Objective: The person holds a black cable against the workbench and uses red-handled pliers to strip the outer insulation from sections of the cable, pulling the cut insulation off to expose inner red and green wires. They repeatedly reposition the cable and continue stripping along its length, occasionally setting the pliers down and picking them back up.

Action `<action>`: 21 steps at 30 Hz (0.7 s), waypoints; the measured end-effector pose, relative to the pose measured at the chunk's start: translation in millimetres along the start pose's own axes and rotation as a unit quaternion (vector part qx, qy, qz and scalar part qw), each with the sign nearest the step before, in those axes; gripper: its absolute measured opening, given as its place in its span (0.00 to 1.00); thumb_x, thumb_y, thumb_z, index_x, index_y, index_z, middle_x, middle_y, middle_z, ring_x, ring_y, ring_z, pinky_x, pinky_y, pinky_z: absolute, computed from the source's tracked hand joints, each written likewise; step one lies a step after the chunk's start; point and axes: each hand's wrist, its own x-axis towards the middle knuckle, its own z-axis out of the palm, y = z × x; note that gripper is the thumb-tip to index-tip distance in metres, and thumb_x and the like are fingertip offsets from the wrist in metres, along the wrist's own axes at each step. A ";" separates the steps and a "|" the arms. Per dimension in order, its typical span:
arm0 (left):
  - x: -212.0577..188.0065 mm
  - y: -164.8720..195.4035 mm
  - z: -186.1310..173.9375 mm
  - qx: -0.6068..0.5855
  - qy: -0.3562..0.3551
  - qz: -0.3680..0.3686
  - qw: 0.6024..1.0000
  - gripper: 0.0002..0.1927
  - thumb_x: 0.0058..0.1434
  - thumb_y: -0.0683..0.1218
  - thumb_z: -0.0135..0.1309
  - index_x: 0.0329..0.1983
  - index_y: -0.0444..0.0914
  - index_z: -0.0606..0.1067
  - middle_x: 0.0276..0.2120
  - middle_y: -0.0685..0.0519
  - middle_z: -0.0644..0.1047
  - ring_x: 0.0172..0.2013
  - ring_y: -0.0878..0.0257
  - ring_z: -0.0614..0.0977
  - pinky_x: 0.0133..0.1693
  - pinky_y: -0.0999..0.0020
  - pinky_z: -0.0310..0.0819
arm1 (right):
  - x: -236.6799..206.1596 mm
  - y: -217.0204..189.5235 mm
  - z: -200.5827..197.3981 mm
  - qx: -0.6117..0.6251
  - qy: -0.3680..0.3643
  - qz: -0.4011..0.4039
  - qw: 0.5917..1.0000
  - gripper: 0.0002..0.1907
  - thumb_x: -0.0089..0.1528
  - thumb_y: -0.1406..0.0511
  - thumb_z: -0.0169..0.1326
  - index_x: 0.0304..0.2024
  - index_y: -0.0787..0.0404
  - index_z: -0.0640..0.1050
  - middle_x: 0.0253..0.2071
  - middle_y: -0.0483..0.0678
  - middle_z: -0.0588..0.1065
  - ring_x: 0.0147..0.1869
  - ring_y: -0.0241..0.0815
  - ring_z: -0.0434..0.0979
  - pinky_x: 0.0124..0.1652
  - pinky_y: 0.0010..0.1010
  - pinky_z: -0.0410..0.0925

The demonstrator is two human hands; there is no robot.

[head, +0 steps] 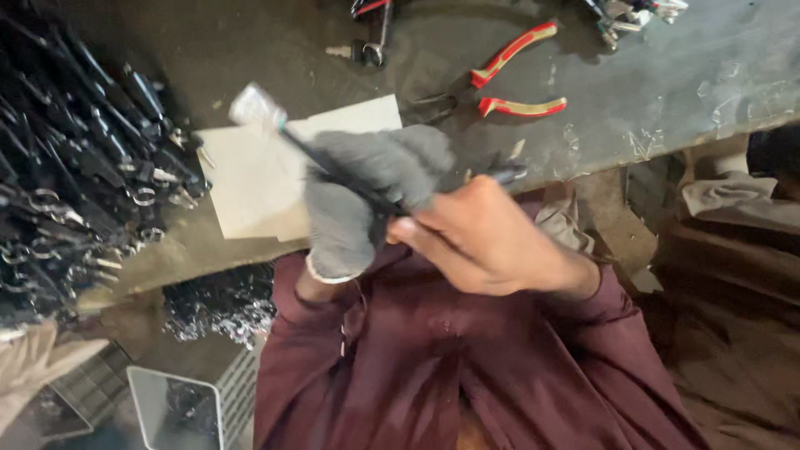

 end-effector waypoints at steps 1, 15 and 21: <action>1.1 2.1 4.0 0.147 0.066 -0.043 0.986 0.14 0.68 0.47 0.55 0.49 0.34 0.69 0.37 0.52 0.76 0.33 0.58 0.75 0.36 0.62 0.73 | 0.2 1.7 -4.6 0.047 -0.020 0.021 0.998 0.09 0.70 0.62 0.54 0.36 0.59 0.78 0.21 0.51 0.70 0.25 0.53 0.74 0.28 0.42 0.66; -14.0 -24.1 49.4 0.154 -0.303 -0.027 0.940 0.15 0.71 0.49 0.55 0.55 0.38 0.71 0.42 0.51 0.79 0.38 0.60 0.84 0.43 0.66 0.78 | -41.2 4.0 -38.8 0.434 0.275 -0.164 0.842 0.13 0.71 0.61 0.52 0.53 0.60 0.69 0.43 0.49 0.68 0.46 0.47 0.72 0.47 0.37 0.65; 13.5 -5.8 26.5 0.255 -0.319 0.199 0.891 0.11 0.75 0.53 0.53 0.52 0.42 0.73 0.39 0.50 0.78 0.40 0.52 0.80 0.45 0.60 0.74 | -71.1 48.3 -37.3 0.441 0.324 -0.170 0.819 0.18 0.71 0.62 0.51 0.61 0.59 0.66 0.52 0.46 0.67 0.53 0.43 0.70 0.54 0.34 0.65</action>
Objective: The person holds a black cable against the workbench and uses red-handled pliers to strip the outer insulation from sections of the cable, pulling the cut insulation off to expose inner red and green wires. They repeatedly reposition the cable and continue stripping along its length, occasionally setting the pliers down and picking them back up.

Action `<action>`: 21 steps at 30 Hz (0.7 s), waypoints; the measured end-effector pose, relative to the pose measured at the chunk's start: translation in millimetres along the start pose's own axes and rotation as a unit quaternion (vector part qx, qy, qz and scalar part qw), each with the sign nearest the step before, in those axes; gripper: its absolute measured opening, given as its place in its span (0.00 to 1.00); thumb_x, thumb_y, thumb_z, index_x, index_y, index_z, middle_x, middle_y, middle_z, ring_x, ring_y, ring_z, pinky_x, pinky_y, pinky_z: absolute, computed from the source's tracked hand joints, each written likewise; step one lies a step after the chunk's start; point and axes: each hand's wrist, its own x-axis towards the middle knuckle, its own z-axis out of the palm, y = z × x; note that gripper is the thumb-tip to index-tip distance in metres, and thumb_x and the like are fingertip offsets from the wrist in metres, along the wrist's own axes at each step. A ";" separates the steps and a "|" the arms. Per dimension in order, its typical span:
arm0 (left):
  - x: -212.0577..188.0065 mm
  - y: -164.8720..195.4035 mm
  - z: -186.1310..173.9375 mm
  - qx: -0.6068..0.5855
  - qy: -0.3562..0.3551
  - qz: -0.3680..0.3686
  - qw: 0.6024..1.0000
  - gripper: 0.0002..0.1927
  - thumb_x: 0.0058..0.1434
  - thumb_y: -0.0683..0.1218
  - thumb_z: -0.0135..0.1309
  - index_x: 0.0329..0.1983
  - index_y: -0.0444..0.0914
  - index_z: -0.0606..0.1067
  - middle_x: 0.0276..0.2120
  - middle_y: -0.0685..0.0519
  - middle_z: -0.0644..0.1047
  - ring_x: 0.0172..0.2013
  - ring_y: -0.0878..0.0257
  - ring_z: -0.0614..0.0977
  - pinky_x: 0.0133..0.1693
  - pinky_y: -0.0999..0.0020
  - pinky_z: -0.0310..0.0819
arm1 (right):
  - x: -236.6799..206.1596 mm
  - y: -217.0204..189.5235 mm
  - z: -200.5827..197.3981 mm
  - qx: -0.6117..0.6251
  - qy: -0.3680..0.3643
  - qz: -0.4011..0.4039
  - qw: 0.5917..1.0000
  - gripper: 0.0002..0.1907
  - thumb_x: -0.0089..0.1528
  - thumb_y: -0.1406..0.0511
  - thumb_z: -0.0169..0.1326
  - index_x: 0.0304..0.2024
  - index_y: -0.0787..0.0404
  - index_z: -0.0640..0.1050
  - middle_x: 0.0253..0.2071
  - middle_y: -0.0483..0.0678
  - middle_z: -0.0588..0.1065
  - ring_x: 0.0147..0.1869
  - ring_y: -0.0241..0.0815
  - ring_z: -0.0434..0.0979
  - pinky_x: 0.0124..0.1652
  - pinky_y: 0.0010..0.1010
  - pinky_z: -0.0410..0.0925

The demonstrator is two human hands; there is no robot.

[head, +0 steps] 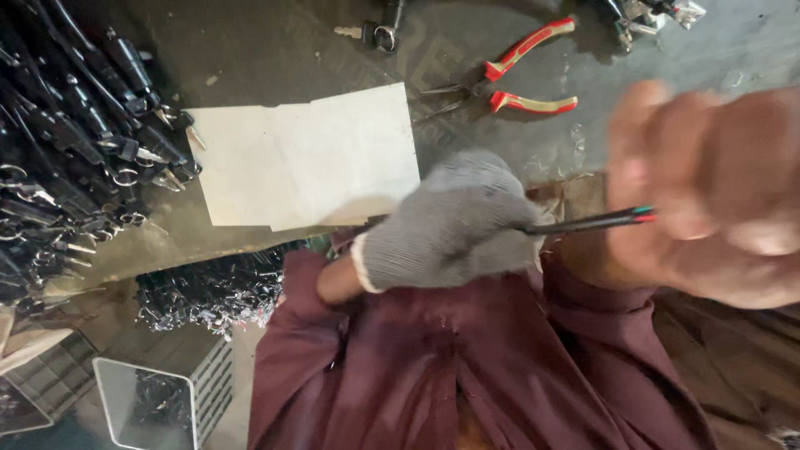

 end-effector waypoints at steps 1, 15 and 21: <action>-5.4 -3.7 -10.3 -0.019 0.003 0.008 1.000 0.11 0.79 0.53 0.50 0.53 0.42 0.72 0.41 0.50 0.78 0.41 0.53 0.79 0.47 0.60 0.74 | 6.5 3.3 -3.3 -0.013 0.017 -0.009 1.000 0.19 0.72 0.62 0.51 0.62 0.59 0.65 0.53 0.46 0.67 0.54 0.42 0.70 0.55 0.34 0.65; -36.8 -45.0 0.8 -0.209 0.335 -0.177 0.902 0.10 0.74 0.39 0.60 0.54 0.32 0.74 0.47 0.52 0.79 0.43 0.66 0.78 0.45 0.72 0.74 | -18.1 105.9 23.5 -0.526 -0.070 0.036 0.847 0.31 0.66 0.67 0.63 0.66 0.61 0.61 0.58 0.53 0.73 0.61 0.50 0.72 0.61 0.36 0.65; -35.9 -39.1 21.2 -0.227 0.389 -0.141 0.882 0.11 0.74 0.39 0.60 0.56 0.32 0.74 0.48 0.52 0.79 0.45 0.67 0.78 0.48 0.73 0.76 | -2.5 93.3 12.9 -0.530 -0.154 0.024 0.833 0.24 0.60 0.68 0.60 0.57 0.66 0.69 0.57 0.56 0.73 0.61 0.55 0.72 0.62 0.46 0.63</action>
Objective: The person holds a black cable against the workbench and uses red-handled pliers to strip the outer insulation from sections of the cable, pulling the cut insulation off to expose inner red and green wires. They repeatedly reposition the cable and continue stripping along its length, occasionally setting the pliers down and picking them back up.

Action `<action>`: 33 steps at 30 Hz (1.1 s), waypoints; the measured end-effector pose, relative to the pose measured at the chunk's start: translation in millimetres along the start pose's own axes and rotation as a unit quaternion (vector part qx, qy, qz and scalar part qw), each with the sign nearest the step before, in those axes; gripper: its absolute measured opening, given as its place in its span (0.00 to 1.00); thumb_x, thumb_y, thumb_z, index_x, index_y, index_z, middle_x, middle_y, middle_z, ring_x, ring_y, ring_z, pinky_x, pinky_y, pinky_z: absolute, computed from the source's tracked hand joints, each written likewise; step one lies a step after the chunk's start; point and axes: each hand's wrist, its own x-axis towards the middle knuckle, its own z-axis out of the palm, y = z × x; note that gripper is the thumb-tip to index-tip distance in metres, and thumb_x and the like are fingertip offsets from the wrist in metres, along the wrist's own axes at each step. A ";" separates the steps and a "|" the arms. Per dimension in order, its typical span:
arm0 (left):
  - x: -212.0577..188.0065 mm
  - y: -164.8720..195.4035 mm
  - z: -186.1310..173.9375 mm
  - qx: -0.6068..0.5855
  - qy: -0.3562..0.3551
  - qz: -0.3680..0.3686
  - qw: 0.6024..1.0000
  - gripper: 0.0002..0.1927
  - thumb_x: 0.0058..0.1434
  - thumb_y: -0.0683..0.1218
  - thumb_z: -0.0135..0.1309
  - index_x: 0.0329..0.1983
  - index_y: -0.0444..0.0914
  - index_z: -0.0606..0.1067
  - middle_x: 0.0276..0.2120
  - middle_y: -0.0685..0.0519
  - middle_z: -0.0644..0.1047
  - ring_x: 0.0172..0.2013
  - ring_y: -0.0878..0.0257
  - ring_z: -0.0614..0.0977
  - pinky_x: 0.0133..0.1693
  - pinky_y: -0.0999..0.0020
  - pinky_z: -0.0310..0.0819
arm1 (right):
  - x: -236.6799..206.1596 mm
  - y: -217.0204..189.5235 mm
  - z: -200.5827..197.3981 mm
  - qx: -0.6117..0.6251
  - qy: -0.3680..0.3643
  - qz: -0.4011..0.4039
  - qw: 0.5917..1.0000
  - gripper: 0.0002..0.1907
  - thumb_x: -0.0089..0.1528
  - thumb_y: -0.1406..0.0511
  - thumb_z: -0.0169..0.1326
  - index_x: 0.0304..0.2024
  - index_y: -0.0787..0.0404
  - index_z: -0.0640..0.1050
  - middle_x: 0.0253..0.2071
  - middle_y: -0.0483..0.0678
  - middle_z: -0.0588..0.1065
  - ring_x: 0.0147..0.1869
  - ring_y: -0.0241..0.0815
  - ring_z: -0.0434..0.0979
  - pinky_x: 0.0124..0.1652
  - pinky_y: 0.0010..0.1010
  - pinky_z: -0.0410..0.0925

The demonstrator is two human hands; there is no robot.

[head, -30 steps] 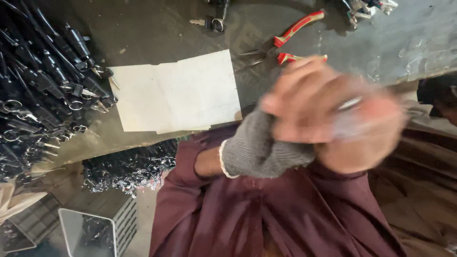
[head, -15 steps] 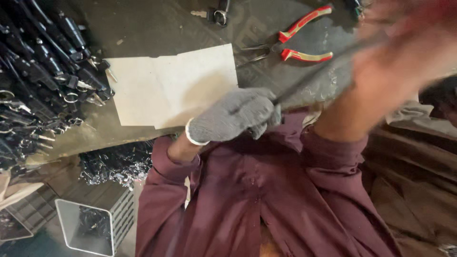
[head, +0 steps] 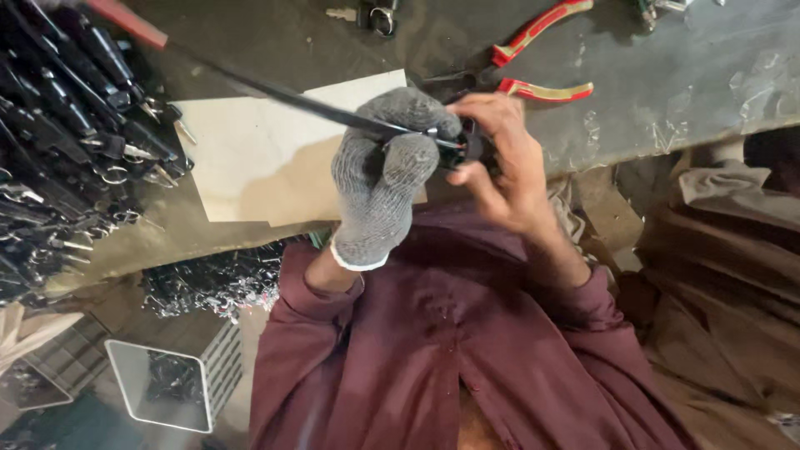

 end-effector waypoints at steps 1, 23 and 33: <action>0.4 1.3 2.7 -0.008 0.001 -0.019 1.000 0.13 0.71 0.40 0.61 0.56 0.32 0.74 0.47 0.52 0.79 0.45 0.66 0.79 0.48 0.71 0.78 | 1.1 0.0 -0.6 0.063 -0.022 0.019 0.998 0.25 0.60 0.67 0.59 0.57 0.69 0.68 0.56 0.59 0.72 0.60 0.57 0.71 0.61 0.46 0.64; 20.9 41.4 -12.8 0.412 -0.096 0.116 0.899 0.27 0.55 0.51 0.72 0.50 0.31 0.75 0.47 0.50 0.81 0.54 0.52 0.79 0.57 0.57 0.74 | -2.3 -12.6 -8.1 -0.049 -0.014 -0.079 0.996 0.16 0.69 0.69 0.47 0.59 0.68 0.69 0.54 0.58 0.75 0.57 0.60 0.78 0.63 0.48 0.59; 28.7 44.2 -20.7 0.397 -0.135 -0.011 0.908 0.22 0.54 0.59 0.71 0.45 0.42 0.80 0.43 0.55 0.83 0.42 0.57 0.85 0.49 0.61 0.78 | -19.9 -12.8 -6.1 -0.001 -0.057 0.012 0.998 0.17 0.75 0.64 0.49 0.63 0.68 0.70 0.41 0.57 0.70 0.40 0.55 0.71 0.41 0.37 0.67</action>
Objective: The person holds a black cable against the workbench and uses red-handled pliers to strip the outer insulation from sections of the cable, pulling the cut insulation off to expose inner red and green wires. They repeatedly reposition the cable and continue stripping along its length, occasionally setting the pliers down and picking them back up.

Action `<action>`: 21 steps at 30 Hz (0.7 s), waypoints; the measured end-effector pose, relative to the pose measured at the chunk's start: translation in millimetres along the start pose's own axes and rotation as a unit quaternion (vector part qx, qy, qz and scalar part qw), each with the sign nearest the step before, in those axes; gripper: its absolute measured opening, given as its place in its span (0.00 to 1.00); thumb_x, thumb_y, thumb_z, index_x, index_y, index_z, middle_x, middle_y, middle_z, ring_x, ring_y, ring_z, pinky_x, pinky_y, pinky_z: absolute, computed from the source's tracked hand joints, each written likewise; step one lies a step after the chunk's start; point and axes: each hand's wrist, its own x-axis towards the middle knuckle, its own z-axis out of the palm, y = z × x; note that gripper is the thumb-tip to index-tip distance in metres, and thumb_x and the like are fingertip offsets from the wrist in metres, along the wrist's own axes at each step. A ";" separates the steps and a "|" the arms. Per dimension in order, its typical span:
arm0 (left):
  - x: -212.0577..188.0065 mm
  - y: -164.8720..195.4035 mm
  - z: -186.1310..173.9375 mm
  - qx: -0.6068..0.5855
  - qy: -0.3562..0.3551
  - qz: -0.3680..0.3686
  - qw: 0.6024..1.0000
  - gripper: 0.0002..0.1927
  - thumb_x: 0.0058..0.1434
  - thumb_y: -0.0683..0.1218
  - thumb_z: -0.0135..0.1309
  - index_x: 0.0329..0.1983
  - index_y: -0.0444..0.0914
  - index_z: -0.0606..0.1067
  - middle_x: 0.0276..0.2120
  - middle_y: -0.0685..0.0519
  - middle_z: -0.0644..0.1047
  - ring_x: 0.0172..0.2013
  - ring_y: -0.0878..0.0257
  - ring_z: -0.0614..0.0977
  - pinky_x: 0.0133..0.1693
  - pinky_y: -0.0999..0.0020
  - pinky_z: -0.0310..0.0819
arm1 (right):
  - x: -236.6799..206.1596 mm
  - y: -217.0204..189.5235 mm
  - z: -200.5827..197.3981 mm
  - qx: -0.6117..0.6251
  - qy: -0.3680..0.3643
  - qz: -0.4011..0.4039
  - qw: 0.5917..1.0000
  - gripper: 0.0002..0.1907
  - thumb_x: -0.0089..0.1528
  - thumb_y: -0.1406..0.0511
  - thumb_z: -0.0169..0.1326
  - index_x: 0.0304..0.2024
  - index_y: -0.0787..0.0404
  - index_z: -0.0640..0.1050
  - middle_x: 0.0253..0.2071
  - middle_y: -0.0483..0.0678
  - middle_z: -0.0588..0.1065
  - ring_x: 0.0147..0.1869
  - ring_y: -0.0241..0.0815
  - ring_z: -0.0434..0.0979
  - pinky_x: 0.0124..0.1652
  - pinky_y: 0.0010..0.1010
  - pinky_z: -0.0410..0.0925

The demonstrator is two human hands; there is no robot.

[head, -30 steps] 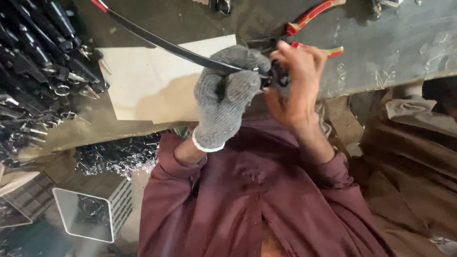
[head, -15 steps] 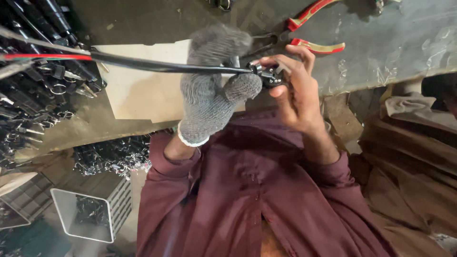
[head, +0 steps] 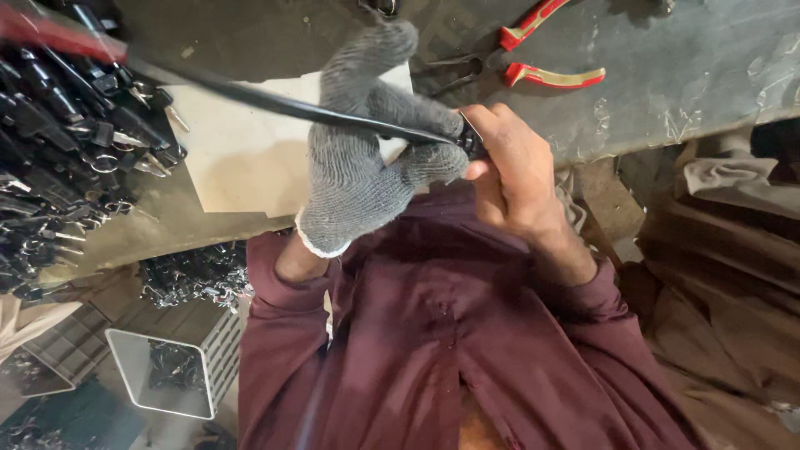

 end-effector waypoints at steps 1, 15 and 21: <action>0.3 -1.4 0.1 -0.005 -0.010 -0.038 0.999 0.24 0.53 0.60 0.70 0.47 0.43 0.81 0.43 0.55 0.84 0.39 0.57 0.86 0.46 0.62 0.78 | -1.5 0.3 1.1 0.014 -0.002 0.006 1.000 0.17 0.76 0.63 0.49 0.63 0.67 0.71 0.42 0.56 0.70 0.39 0.55 0.72 0.41 0.36 0.67; 0.6 -4.2 29.5 0.025 0.007 0.075 0.997 0.18 0.65 0.54 0.64 0.50 0.39 0.77 0.51 0.49 0.78 0.54 0.48 0.78 0.58 0.53 0.71 | 3.0 17.1 -2.7 0.270 -0.050 0.181 0.944 0.17 0.69 0.60 0.47 0.51 0.67 0.74 0.27 0.39 0.66 0.31 0.27 0.62 0.32 0.23 0.58; -2.7 -22.8 31.0 -0.068 -0.043 0.151 0.985 0.21 0.71 0.53 0.60 0.63 0.41 0.74 0.64 0.51 0.75 0.64 0.53 0.75 0.66 0.58 0.69 | 7.9 12.3 1.7 0.286 -0.077 0.180 0.938 0.17 0.70 0.62 0.47 0.55 0.66 0.75 0.28 0.36 0.67 0.32 0.28 0.61 0.32 0.26 0.60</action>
